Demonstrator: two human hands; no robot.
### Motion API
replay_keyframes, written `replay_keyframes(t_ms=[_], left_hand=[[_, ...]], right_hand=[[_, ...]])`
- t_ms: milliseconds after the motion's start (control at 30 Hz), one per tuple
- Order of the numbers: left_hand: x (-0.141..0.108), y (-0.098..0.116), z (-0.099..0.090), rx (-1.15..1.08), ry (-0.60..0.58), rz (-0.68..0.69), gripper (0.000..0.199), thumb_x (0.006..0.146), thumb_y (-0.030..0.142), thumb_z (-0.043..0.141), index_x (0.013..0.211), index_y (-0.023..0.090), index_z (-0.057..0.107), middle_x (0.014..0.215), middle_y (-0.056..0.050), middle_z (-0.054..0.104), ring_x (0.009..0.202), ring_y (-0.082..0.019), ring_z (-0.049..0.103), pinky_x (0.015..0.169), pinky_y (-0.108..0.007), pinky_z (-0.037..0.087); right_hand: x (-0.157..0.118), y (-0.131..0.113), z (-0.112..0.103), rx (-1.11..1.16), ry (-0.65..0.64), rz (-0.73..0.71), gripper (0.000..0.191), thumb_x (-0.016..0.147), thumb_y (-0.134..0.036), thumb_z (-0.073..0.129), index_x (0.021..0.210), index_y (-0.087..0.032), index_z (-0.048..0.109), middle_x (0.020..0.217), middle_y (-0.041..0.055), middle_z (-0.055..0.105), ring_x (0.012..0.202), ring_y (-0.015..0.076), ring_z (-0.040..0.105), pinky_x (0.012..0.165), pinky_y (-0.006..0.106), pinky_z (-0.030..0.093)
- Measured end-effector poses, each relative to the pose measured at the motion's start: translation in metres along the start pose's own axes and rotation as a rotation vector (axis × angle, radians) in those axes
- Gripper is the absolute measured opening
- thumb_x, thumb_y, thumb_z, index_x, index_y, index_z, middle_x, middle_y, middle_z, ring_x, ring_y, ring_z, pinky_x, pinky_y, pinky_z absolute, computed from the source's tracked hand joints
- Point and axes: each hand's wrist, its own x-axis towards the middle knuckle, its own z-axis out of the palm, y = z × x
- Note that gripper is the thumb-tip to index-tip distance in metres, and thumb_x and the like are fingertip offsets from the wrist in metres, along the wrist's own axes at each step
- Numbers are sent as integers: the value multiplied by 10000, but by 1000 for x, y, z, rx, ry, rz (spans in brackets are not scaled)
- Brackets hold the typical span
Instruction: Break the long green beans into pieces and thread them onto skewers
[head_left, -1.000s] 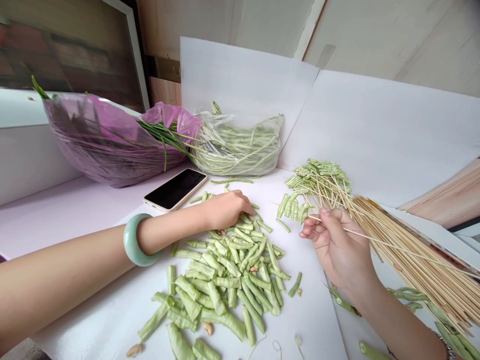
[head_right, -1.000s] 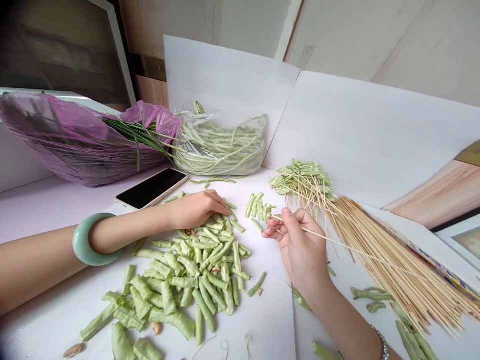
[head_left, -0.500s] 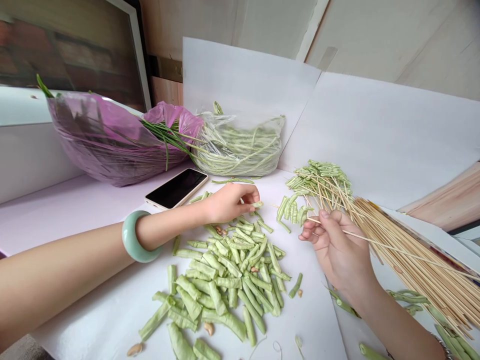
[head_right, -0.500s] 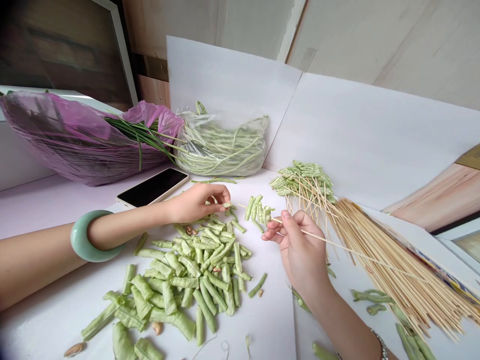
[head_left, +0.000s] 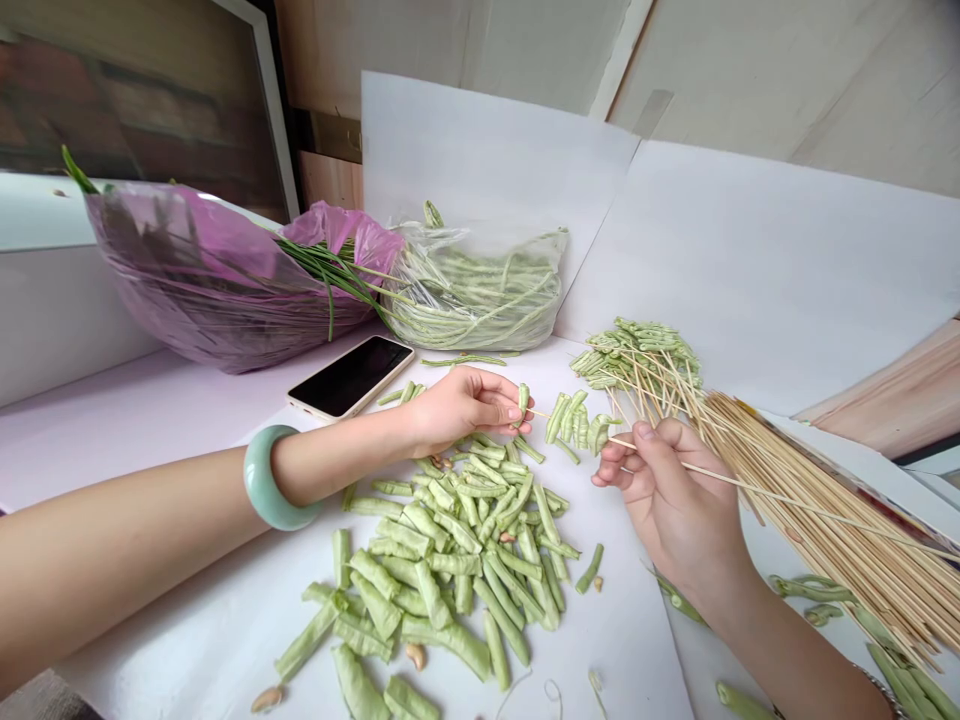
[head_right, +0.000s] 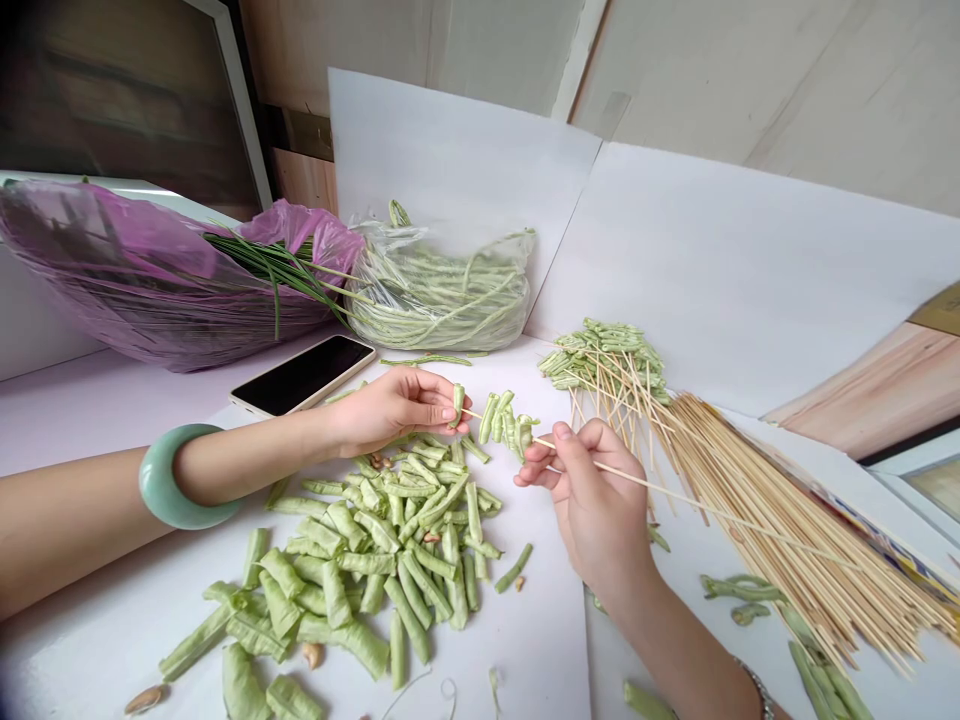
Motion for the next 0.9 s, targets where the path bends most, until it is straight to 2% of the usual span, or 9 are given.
replay_keyframes(t_ms=[267, 567, 900], left_hand=[[0, -5, -1, -44, 42, -27, 285, 611, 233, 805, 800, 107, 634, 765, -52, 666, 755, -168, 676, 764, -295, 530], [1, -4, 2, -48, 116, -4, 249, 601, 210, 806, 707, 86, 618, 708, -67, 669, 728, -163, 674, 725, -269, 539], [1, -2, 3, -24, 129, -8, 244, 579, 196, 812, 699, 87, 630, 702, -78, 687, 717, -174, 677, 690, -273, 542]], right_hand=[[1, 1, 1, -6, -14, -27, 322, 577, -364, 837, 508, -225, 554, 536, 7, 634, 537, 150, 609, 423, 247, 530], [-2, 0, 1, -56, -38, -95, 290, 631, -362, 807, 533, -237, 564, 557, 14, 644, 553, 172, 625, 432, 283, 543], [-1, 2, -2, -59, -50, -101, 292, 656, -351, 789, 547, -231, 546, 568, 11, 653, 526, 171, 627, 436, 299, 551]])
